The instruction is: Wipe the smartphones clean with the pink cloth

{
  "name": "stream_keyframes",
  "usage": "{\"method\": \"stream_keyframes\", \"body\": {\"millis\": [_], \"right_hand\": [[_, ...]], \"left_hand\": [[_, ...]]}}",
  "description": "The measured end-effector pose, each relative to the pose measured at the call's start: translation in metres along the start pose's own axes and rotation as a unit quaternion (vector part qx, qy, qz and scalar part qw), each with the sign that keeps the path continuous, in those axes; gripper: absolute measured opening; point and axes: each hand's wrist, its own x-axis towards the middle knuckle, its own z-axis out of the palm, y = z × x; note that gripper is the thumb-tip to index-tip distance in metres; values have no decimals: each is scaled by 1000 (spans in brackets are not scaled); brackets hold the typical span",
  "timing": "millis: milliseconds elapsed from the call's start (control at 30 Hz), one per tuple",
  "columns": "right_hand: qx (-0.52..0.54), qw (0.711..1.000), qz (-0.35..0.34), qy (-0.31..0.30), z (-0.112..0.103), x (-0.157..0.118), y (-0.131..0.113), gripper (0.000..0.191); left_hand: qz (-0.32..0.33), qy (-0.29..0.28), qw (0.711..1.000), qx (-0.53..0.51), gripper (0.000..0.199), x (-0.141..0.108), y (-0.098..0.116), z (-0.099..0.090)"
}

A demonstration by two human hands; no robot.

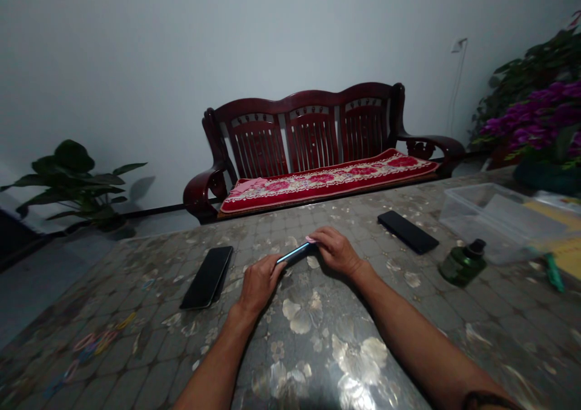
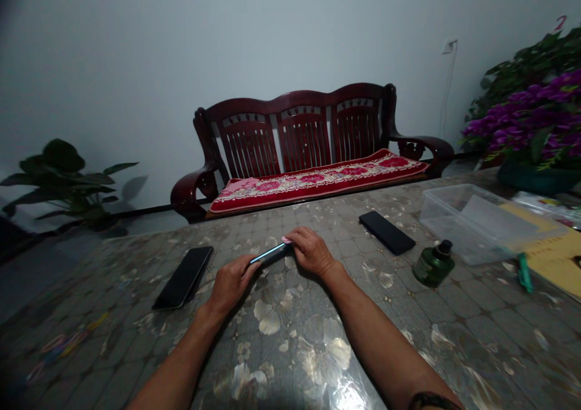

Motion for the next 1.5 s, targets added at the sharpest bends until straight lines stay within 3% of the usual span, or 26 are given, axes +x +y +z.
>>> {"method": "stream_keyframes", "body": {"millis": [200, 400, 567, 833, 1000, 1133, 1267, 1367, 1500], "right_hand": [[-41, 999, 0, -35, -2, 2, -1, 27], [-83, 995, -15, -59, -5, 3, 0, 16], [-121, 990, -41, -63, -5, 5, 0, 11], [-184, 975, -111, -61, -5, 20, -23, 15], [-182, 971, -141, -62, -6, 26, -38, 13], [-105, 984, -141, -39, -13, 31, -47, 19], [3, 996, -71, 54, -26, 39, -53, 33], [14, 994, 12, 111, -32, 43, -56, 38], [30, 997, 3, 66, -29, 44, -67, 34]], "left_hand": [[-23, -22, 999, 10, 21, 2, 5, -5], [-51, -68, 996, 38, 16, 9, 28, -14], [-74, -84, 992, 53, 29, 16, 36, -11], [-68, -135, 978, -141, 50, 33, 26, 7], [-79, -81, 974, -198, 43, 38, 31, 13], [-98, -48, 965, -236, 50, 31, 31, 8], [-96, -28, 945, -310, 56, 20, 27, 0], [-80, -23, 934, -347, 57, 12, 25, -4], [-69, 6, 933, -353, 54, 7, 26, -5]]}}
